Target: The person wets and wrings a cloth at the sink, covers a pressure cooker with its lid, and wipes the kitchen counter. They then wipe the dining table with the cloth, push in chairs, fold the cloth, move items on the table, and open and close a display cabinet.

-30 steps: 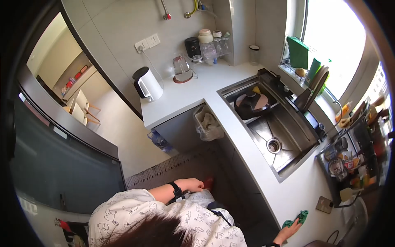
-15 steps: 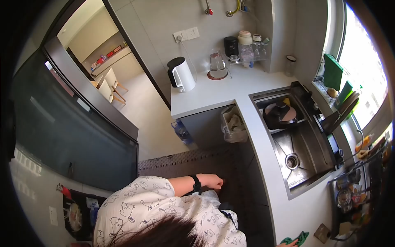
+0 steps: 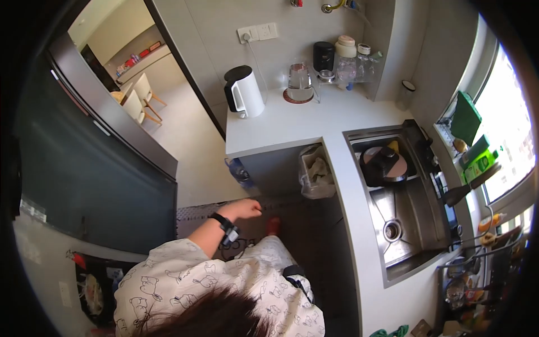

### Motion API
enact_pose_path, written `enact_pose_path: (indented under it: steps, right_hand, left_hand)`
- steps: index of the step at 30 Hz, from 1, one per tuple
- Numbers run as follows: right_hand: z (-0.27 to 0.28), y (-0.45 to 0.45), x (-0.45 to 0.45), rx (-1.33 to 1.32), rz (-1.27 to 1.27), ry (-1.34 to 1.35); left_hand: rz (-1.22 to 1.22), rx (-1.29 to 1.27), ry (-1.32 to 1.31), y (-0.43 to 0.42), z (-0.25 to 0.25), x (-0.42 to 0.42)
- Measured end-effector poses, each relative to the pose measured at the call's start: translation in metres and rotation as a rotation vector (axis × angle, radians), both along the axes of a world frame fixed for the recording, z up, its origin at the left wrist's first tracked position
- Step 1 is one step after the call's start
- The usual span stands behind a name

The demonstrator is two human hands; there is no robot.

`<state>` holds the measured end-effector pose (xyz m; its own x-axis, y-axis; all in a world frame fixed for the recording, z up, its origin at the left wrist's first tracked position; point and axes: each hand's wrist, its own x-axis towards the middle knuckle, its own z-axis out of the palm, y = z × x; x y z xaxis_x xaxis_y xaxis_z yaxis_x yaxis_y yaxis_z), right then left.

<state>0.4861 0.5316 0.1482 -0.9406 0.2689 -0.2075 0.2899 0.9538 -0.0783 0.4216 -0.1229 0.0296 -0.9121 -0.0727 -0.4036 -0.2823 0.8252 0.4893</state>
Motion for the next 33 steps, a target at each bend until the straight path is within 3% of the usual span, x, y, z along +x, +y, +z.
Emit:
enact_pose_path:
  steps: [2,4,5,7,8,9,10,11,14,15,16,18,20,23,27,33]
  right_hand:
    - [0.024,-0.032,-0.019,-0.115,-0.041,-0.007]
    - [0.037,-0.070,-0.044,-0.235,-0.081,-0.018]
    - [0.025,-0.095,-0.063,-0.143,0.128,0.094]
    - [0.043,-0.219,-0.107,-0.448,0.215,0.180]
    - [0.026,-0.263,-0.129,-0.479,0.305,0.181]
    - [0.034,-0.321,-0.149,-0.545,0.414,0.038]
    - [0.023,-0.364,-0.179,-0.596,0.748,-0.061]
    - [0.037,-0.415,-0.202,-0.701,0.847,-0.225]
    - [0.061,-0.525,-0.284,-0.665,1.210,-0.156]
    - [0.071,-0.555,-0.315,-0.806,1.067,-0.230]
    - [0.077,-0.579,-0.351,-0.719,1.055,-0.181]
    - [0.052,-0.612,-0.434,-0.449,1.154,0.255]
    - [0.041,-0.641,-0.502,-0.432,1.041,0.386]
    - [0.010,-0.666,-0.573,-0.294,0.978,0.511]
    - [-0.032,-0.670,-0.643,-0.139,1.006,0.530]
    - [-0.003,-0.682,-0.644,-0.088,0.914,0.602]
  left_hand:
    - [0.181,-0.024,0.154,-0.055,-0.009,-0.012]
    - [0.299,-0.174,0.160,-0.094,0.023,-0.032]
    - [0.328,-0.171,0.181,-0.113,0.032,-0.043]
    - [0.334,-0.105,0.159,-0.150,0.043,-0.073]
    - [0.317,-0.090,0.160,-0.163,0.045,-0.086]
    - [0.256,0.031,0.180,-0.174,0.048,-0.101]
    - [0.186,0.146,0.195,-0.187,0.054,-0.116]
    - [0.152,0.138,0.163,-0.193,0.060,-0.127]
    - [-0.063,0.124,0.124,-0.211,0.069,-0.151]
    - [-0.093,0.192,0.142,-0.218,0.064,-0.155]
    - [-0.122,0.255,0.158,-0.225,0.058,-0.156]
    - [-0.148,0.280,0.112,-0.238,0.058,-0.156]
    - [-0.169,0.155,0.107,-0.251,0.052,-0.146]
    - [0.014,0.234,0.185,-0.268,0.047,-0.127]
    - [0.332,0.299,0.175,-0.282,0.054,-0.094]
    - [0.258,0.179,0.048,-0.305,0.047,-0.075]
